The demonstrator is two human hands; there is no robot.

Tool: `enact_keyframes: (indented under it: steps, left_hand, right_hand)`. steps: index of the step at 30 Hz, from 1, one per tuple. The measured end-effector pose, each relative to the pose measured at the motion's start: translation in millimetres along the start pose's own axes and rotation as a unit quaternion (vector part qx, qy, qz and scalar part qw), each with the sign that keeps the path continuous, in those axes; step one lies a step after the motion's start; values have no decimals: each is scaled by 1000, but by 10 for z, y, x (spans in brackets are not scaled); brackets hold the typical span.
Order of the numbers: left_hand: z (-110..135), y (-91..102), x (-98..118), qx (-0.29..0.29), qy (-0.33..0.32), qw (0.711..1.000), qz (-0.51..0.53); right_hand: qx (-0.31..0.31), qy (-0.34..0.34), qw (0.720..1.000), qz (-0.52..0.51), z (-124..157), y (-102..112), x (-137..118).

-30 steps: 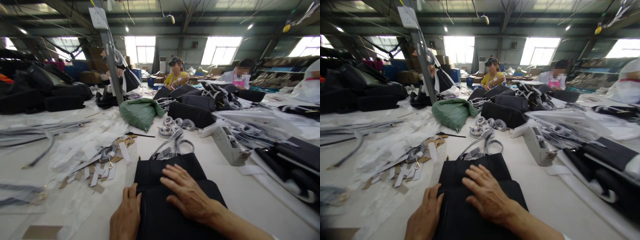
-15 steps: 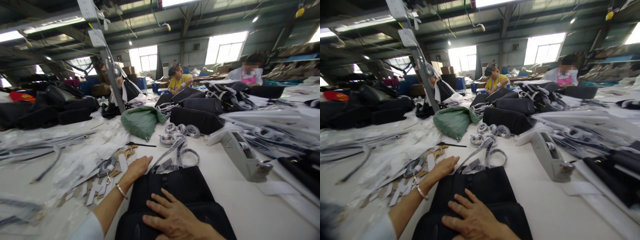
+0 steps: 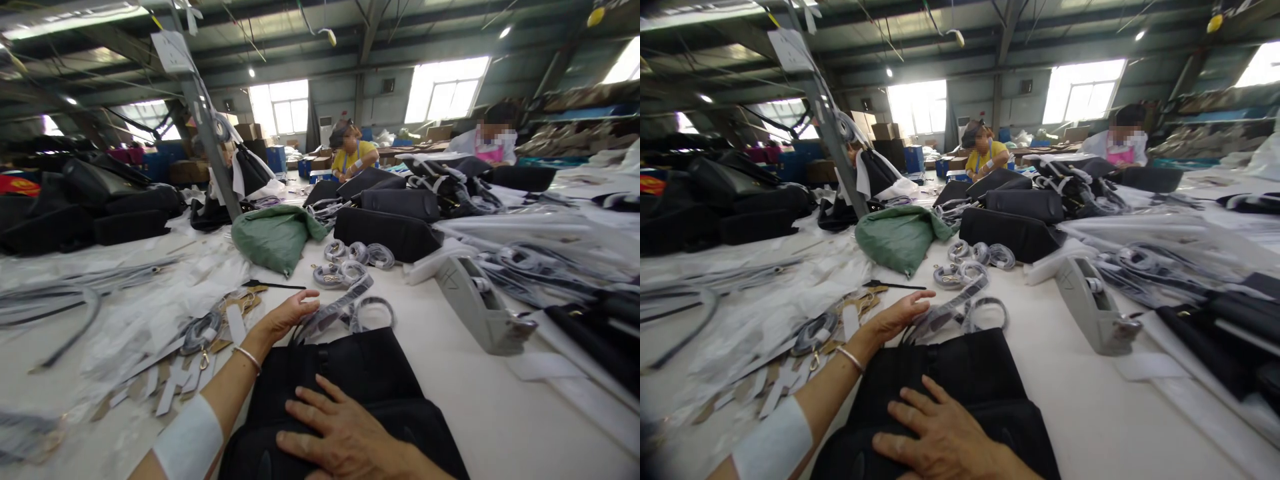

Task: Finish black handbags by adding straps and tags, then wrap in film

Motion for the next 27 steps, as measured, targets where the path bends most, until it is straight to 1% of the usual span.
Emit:
enact_keyframes:
  steps: [2,3,4,6,7,8,9,12,14,15,16,17,18,19,20,21,22,23,24,25,27]
  left_hand:
    - [-51,-110,106,-30,-21,999,-12]
    - [-95,-167,156,-30,-27,999,-35]
    - [-148,-215,203,-10,-30,998,-63]
    - [-256,-261,287,67,-27,992,-104]
    - [-300,-254,323,104,-26,988,-109]
    - [-330,-229,353,127,-25,986,-103]
    - [-346,-191,378,135,-28,986,-91]
    - [-300,-76,423,118,-40,990,-70]
    - [-234,-97,444,73,-72,988,-114]
    - [-208,-154,457,46,-97,980,-165]
    - [-194,-236,473,29,-118,965,-235]
    - [-198,-333,491,27,-129,942,-310]
    - [-220,-430,512,44,-127,917,-376]
    - [-261,-510,538,75,-112,897,-422]
    - [-316,-560,566,107,-89,883,-448]
    - [-380,-569,595,135,-65,877,-456]
    - [-446,-528,622,157,-44,877,-452]
    - [-508,-434,646,178,-27,878,-444]
    - [-559,-291,665,203,-10,876,-437]
    - [-595,-109,675,233,7,871,-432]
    - [-617,304,670,303,40,851,-426]
  right_hand:
    - [-3,-3,1000,-1,-3,14,-10]
    - [-6,-4,1000,1,-4,18,-13]
    - [-7,-4,1000,6,-5,18,-14]
    - [-10,-4,1000,20,-3,12,-13]
    - [-9,-3,1000,29,-1,5,-10]
    - [-9,-1,999,38,1,-2,-7]
    - [-9,2,999,46,3,-10,-3]
    - [-5,10,998,69,7,-36,7]
    - [-2,9,997,83,6,-51,14]
    - [0,8,996,89,5,-56,18]
    - [2,7,995,95,3,-59,21]
    - [2,8,995,99,1,-60,24]
    - [2,11,995,102,-1,-59,27]
    - [3,15,994,104,-2,-57,29]
    - [4,19,994,108,-3,-57,31]
    - [8,22,993,113,-4,-58,33]
    - [15,25,992,120,-4,-64,36]
    - [24,27,991,127,-3,-74,40]
    - [36,28,990,136,-3,-87,44]
    - [49,30,988,143,-3,-103,49]
    - [69,34,985,153,-4,-135,60]
Point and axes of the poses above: each hand's wrist, its own z-axis away from the middle knuckle, its own y-axis out of the back of the hand, x = y × z, the point moved 1 cm from there along -z, towards the middle knuckle, and after that the axes turned 12 degrees about -z, right-handed, at the moved point
